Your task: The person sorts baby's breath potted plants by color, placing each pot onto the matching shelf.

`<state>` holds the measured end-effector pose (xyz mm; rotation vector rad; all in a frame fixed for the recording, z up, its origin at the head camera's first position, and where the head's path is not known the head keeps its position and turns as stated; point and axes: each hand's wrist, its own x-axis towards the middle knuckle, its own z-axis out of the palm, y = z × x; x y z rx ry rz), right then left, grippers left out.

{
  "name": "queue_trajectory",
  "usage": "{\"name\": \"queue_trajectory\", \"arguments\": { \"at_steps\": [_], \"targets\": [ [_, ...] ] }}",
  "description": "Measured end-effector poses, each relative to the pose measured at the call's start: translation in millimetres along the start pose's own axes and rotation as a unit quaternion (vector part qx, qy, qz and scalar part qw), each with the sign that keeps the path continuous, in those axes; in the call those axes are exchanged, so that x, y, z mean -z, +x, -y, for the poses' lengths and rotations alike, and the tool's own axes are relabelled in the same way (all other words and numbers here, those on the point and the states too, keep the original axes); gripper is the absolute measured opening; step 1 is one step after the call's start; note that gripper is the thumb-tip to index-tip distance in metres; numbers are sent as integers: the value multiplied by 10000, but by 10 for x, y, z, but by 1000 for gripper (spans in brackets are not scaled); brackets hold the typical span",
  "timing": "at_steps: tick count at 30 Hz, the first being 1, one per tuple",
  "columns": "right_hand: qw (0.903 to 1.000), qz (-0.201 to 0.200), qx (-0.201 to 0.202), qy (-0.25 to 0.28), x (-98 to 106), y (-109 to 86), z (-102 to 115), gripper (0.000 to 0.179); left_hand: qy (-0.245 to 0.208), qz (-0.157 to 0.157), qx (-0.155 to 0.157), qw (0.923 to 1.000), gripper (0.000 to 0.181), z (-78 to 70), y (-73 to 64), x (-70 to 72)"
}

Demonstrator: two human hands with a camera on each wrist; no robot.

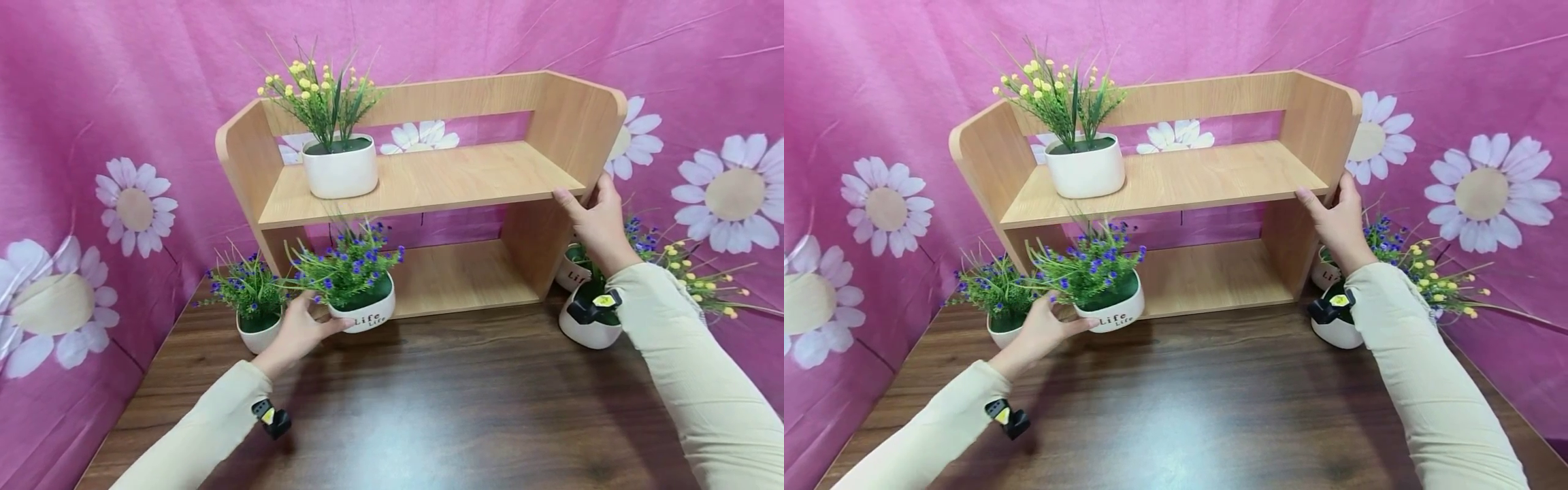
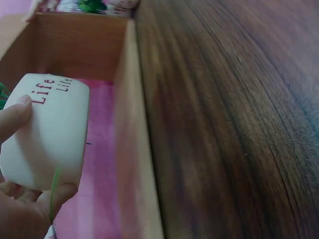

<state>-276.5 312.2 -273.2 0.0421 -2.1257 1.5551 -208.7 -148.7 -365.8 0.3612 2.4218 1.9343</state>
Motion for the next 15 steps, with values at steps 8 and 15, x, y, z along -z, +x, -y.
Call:
{"name": "queue_trajectory", "arguments": {
  "at_steps": [8,15],
  "targets": [
    [9999,-54,82,-75,-3,-13,17,62,681,206,-234,9972,65,269,311,-138],
    [10000,11,-2,-53,3,-7,1,64,766,187,-84,9969,63,269,436,-129]
  ]
}}
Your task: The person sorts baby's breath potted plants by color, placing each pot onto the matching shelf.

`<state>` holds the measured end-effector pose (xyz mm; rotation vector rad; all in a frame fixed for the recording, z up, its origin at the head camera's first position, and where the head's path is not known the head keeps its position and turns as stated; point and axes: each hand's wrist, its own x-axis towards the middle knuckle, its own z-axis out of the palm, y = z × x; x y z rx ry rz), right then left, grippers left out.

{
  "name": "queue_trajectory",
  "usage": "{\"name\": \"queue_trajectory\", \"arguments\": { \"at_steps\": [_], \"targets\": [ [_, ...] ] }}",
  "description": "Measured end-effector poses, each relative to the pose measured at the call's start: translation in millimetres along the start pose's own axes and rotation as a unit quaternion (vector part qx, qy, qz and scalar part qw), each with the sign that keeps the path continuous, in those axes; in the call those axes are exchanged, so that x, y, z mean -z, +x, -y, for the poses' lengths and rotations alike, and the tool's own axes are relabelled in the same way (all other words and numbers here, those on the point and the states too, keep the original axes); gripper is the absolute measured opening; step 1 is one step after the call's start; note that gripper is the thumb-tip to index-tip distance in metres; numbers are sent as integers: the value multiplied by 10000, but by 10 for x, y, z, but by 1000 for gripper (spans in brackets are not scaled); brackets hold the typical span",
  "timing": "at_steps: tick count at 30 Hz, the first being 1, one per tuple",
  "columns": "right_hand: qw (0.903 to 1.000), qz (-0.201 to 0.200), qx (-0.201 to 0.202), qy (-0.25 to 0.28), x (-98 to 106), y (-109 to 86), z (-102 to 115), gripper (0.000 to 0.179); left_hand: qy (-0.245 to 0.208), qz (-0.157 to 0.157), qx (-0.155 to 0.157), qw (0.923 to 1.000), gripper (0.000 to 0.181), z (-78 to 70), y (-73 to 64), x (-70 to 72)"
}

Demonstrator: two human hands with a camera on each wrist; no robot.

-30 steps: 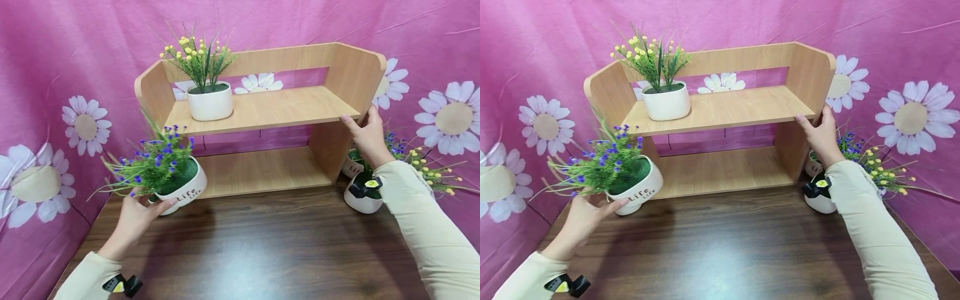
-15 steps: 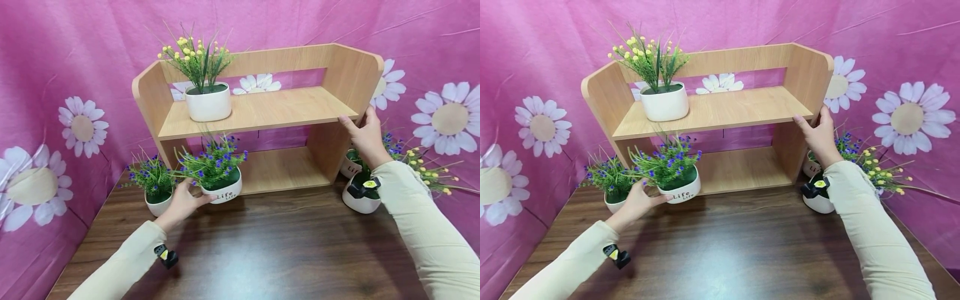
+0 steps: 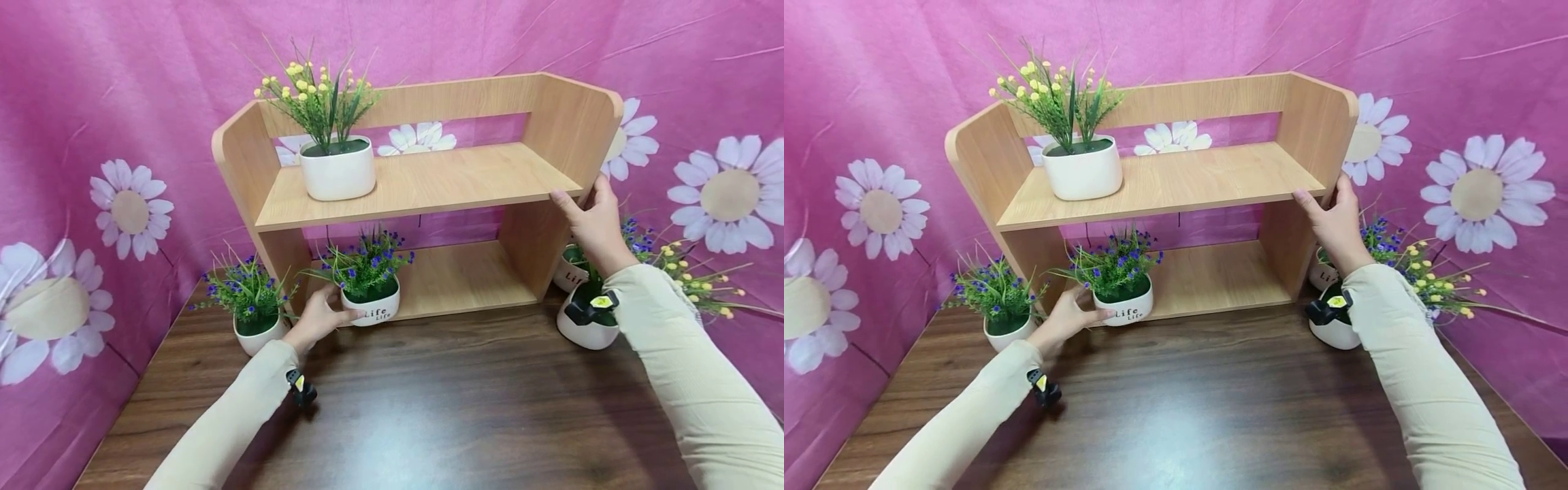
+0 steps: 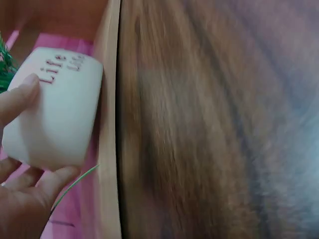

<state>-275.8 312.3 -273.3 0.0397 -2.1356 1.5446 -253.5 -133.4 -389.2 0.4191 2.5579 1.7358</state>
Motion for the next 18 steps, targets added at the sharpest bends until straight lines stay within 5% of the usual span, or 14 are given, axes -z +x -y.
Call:
{"name": "queue_trajectory", "arguments": {
  "at_steps": [8,18],
  "targets": [
    [9999,-39,38,120,-2,-1,4,63,-178,297,236,9991,63,-27,71,88],
    [9999,-66,55,127,-8,-3,0,63,-397,496,315,9975,75,326,302,181]
  ]
}}
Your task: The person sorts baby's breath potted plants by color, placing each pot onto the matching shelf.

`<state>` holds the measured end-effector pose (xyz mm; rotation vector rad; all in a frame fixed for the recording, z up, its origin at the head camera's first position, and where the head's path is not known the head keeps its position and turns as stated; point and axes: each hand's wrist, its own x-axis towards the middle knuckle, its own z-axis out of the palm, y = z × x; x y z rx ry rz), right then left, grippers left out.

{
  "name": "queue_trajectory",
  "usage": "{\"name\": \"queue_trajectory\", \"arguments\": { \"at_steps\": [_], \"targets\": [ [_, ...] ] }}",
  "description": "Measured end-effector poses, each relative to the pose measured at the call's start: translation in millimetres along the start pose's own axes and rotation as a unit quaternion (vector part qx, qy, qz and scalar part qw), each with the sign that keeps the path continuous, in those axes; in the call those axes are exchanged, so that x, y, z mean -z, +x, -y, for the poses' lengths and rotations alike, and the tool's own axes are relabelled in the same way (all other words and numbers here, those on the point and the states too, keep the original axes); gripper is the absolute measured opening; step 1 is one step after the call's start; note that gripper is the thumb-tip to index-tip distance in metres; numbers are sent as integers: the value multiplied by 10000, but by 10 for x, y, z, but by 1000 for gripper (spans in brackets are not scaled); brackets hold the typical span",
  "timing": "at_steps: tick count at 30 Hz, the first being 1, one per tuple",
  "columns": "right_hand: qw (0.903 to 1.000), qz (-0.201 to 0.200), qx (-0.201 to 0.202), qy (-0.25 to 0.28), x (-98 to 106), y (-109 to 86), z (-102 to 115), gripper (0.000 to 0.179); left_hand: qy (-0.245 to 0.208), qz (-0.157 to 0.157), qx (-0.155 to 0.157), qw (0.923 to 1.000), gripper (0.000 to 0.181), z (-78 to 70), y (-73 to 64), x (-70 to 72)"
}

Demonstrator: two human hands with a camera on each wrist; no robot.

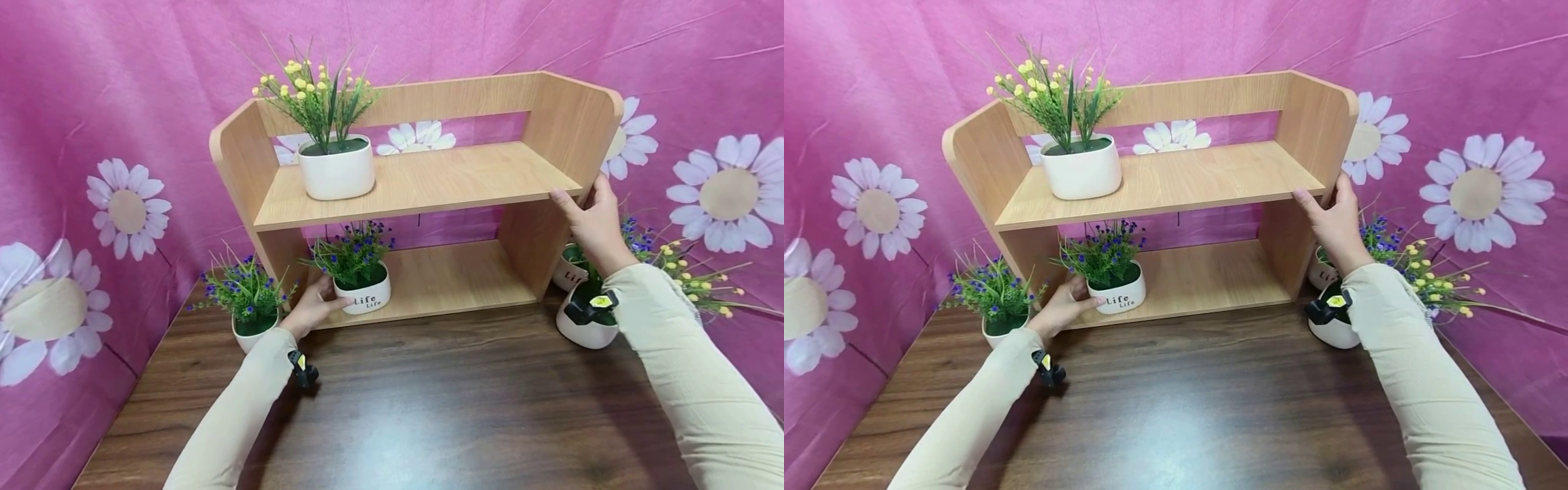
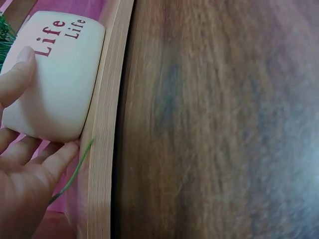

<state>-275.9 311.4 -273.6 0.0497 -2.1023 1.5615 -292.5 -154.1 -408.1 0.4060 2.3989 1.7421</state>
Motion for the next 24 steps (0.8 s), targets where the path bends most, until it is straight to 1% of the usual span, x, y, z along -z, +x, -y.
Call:
{"name": "queue_trajectory", "arguments": {
  "at_steps": [1,3,11,15,18,22,24],
  "targets": [
    [10000,-3,-1,-34,-1,-2,2,63,-51,6,10,10000,77,36,23,11],
    [10000,-4,6,-89,-4,-5,7,63,-125,3,25,9999,78,61,46,27],
    [9998,5,27,-182,5,-12,18,62,-186,-51,-41,9998,81,59,82,67],
    [9999,31,-15,-165,14,-7,18,63,-202,-234,-55,9995,80,68,91,83],
    [9999,45,-23,-120,11,3,17,63,-198,-365,-16,9991,76,84,95,89],
    [9999,48,5,-117,10,7,10,64,-149,-428,13,9990,73,92,87,87],
    [9999,24,18,-140,12,3,7,64,-93,-517,-29,9986,73,76,68,75]
  ]
}}
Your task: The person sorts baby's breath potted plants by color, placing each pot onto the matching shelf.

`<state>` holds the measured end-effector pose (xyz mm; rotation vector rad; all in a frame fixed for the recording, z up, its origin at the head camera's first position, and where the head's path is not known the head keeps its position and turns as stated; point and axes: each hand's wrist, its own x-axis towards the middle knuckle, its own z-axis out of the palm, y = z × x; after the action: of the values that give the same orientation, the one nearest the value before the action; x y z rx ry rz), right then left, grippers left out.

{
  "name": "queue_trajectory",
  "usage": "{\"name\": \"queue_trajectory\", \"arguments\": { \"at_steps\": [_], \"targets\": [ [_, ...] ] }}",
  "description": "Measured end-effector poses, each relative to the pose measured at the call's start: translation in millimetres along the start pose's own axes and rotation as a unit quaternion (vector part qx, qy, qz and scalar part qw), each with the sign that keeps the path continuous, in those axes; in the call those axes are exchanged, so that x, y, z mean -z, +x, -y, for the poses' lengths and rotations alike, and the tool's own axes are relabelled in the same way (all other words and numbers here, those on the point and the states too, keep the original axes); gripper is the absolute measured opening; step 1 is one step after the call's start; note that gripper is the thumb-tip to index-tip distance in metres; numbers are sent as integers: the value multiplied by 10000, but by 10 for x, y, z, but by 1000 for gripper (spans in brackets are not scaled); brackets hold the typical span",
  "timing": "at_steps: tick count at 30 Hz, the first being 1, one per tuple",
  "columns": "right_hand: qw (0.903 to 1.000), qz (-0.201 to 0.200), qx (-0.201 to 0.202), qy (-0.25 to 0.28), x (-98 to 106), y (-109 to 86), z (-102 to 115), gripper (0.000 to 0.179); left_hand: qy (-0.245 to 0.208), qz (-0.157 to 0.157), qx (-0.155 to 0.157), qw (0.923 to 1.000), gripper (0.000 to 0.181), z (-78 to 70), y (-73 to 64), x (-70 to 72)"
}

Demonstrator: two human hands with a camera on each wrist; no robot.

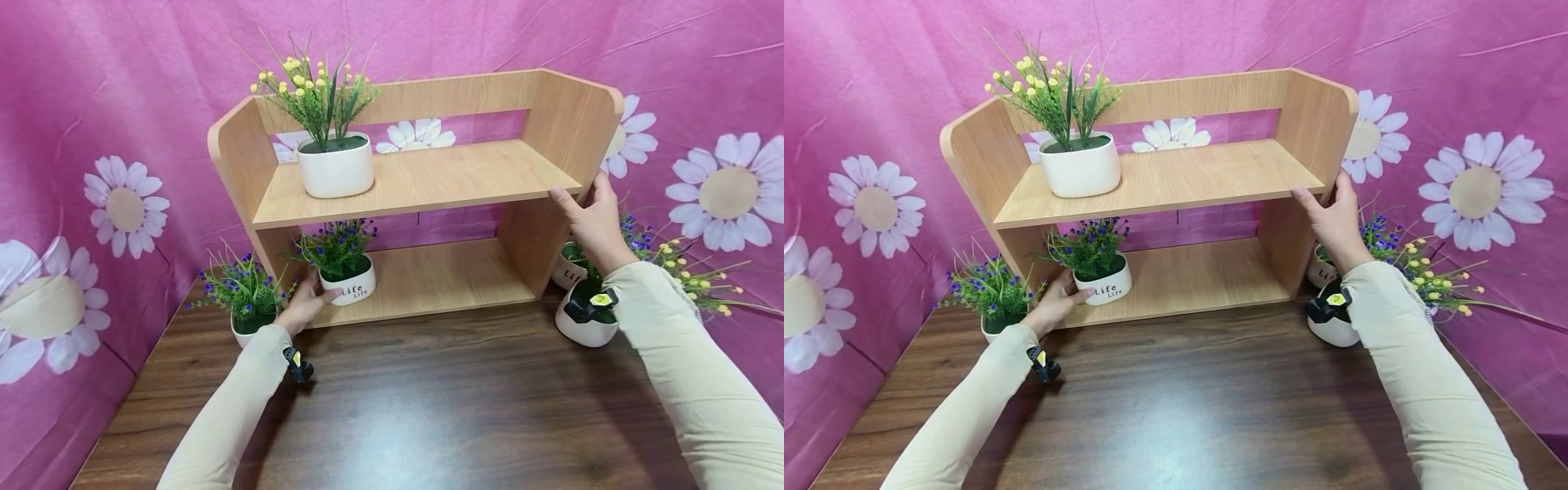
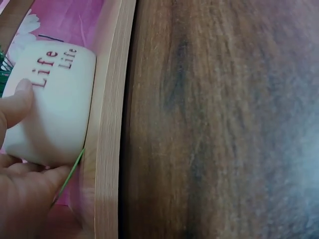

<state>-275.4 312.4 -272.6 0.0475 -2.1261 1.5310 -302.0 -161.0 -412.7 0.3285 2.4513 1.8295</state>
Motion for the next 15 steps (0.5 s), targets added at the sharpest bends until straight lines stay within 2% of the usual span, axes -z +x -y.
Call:
{"name": "queue_trajectory", "arguments": {
  "at_steps": [3,4,8,10,13,15],
  "targets": [
    [10000,-15,20,64,0,0,0,63,399,-436,1,9983,72,-56,-62,-39],
    [10000,-15,24,78,-1,0,0,63,697,-647,0,9955,70,-78,-93,-59],
    [10000,-19,41,73,-6,-1,2,63,1864,-1301,90,9738,63,-196,-248,-173],
    [10000,-23,34,29,-7,-1,1,63,2298,-1395,-69,9632,61,-256,-326,-243],
    [10000,-21,11,38,-9,-1,-2,64,2773,-1298,-397,9511,66,-332,-421,-347],
    [10000,-7,-1,68,-13,-2,-4,64,3239,-1159,-611,9370,73,-361,-470,-411]
  ]
}}
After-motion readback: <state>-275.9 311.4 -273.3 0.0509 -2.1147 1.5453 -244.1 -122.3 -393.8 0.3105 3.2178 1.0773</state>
